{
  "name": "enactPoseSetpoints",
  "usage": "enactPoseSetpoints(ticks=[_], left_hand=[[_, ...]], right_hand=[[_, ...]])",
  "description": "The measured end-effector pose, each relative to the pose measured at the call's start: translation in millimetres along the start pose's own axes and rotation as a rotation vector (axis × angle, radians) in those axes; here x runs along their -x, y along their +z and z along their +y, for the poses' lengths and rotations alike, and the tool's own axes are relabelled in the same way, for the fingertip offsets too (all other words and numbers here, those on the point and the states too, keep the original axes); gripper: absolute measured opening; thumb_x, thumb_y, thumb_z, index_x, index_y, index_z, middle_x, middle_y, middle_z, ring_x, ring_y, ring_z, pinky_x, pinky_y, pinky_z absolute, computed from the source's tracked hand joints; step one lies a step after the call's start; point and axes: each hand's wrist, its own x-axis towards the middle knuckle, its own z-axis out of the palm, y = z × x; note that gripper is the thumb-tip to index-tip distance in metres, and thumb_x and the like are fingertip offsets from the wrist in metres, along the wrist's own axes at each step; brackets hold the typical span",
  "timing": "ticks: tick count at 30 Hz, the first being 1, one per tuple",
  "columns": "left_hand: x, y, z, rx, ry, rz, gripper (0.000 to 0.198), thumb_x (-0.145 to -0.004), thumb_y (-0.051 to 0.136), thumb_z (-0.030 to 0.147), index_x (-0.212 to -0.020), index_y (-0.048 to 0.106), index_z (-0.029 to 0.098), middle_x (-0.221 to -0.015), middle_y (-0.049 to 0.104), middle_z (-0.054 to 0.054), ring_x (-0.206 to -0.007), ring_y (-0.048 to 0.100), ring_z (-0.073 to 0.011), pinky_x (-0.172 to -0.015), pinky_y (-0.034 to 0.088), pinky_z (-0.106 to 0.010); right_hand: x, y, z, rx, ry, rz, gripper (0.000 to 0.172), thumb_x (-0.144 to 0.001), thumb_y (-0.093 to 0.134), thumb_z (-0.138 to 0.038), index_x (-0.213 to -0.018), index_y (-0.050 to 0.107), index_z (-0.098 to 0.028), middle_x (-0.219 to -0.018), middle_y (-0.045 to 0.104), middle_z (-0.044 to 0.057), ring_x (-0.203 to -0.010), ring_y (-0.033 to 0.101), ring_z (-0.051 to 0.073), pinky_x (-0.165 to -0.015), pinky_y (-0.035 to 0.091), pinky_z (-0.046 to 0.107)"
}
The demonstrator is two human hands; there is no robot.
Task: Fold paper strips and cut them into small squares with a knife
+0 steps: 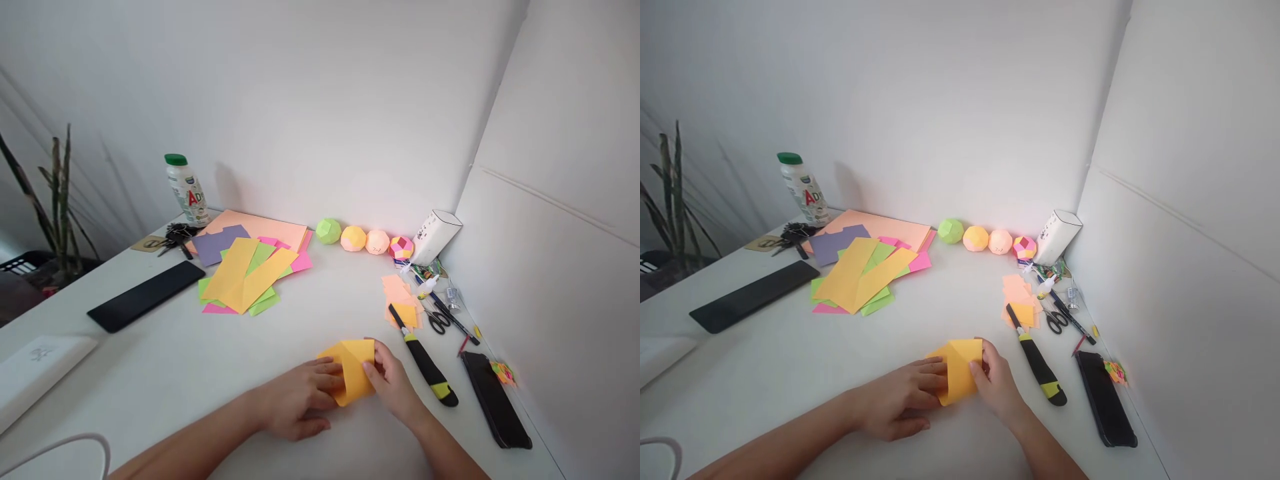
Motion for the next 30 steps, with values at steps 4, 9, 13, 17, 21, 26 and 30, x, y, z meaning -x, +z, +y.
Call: enactPoseSetpoints(ticks=[4,9,13,17,21,26,30], left_hand=[[0,0.2,-2,-0.087,-0.060,0.050,0.016,-0.086,0.050,0.021,-0.077,0.063,0.026,-0.087,0.063,-0.005,-0.094,0.057,-0.0221,-0.090,0.045,-0.039],[3,6.7,-2,-0.229,-0.223,0.029,0.018,-0.081,0.046,0.009,-0.074,0.058,0.020,-0.083,0.061,-0.005,-0.081,0.056,-0.0201,-0.077,0.048,-0.035],[5,17.3,3,-0.291,-0.236,0.027,0.019,-0.083,0.045,0.008,-0.072,0.058,0.019,-0.080,0.061,-0.006,-0.084,0.058,-0.0211,-0.078,0.049,-0.034],[4,25.0,6,-0.353,-0.268,0.032,0.019,-0.085,0.045,0.007,-0.073,0.056,0.017,-0.081,0.060,-0.006,-0.087,0.058,-0.0211,-0.080,0.049,-0.034],[2,22.7,8,-0.364,-0.332,0.006,0.016,-0.086,0.044,0.010,-0.076,0.053,0.017,-0.077,0.058,-0.004,-0.077,0.057,-0.0188,-0.072,0.050,-0.032],[2,20.7,15,-0.454,-0.379,-0.052,0.008,-0.083,0.048,0.015,-0.083,0.056,0.015,-0.076,0.057,-0.006,-0.078,0.056,-0.0217,-0.072,0.049,-0.035],[2,30.3,16,-0.572,-0.335,-0.022,0.015,-0.088,0.050,0.022,-0.092,0.062,0.013,-0.085,0.060,-0.009,-0.089,0.057,-0.0259,-0.081,0.047,-0.042]], right_hand=[[1,6,4,0.255,-0.016,-0.048,0.040,-0.089,0.043,-0.028,-0.127,0.049,-0.017,-0.105,0.068,0.008,-0.091,0.064,0.022,-0.079,0.052,0.035],[0,13,5,0.378,-0.035,-0.024,0.045,-0.090,0.038,-0.028,-0.133,0.046,-0.016,-0.115,0.065,0.011,-0.099,0.063,0.023,-0.083,0.052,0.036],[-2,20,11,0.431,-0.054,0.047,0.047,-0.091,0.036,-0.029,-0.136,0.043,-0.014,-0.102,0.069,0.010,-0.084,0.067,0.022,-0.072,0.055,0.033],[-4,27,19,0.563,-0.133,0.104,0.048,-0.093,0.035,-0.027,-0.138,0.039,-0.012,-0.103,0.069,0.012,-0.084,0.068,0.023,-0.069,0.056,0.034],[-6,32,23,0.742,-0.248,0.120,0.047,-0.095,0.033,-0.026,-0.140,0.036,-0.012,-0.092,0.071,0.011,-0.071,0.068,0.023,-0.057,0.055,0.033],[-7,35,24,0.868,-0.387,0.141,0.046,-0.096,0.030,-0.021,-0.141,0.030,-0.007,-0.080,0.070,0.010,-0.058,0.065,0.021,-0.047,0.052,0.031],[-7,37,21,0.890,-0.407,0.149,0.047,-0.096,0.030,-0.021,-0.141,0.028,-0.008,-0.088,0.070,0.013,-0.064,0.068,0.022,-0.049,0.054,0.031]])
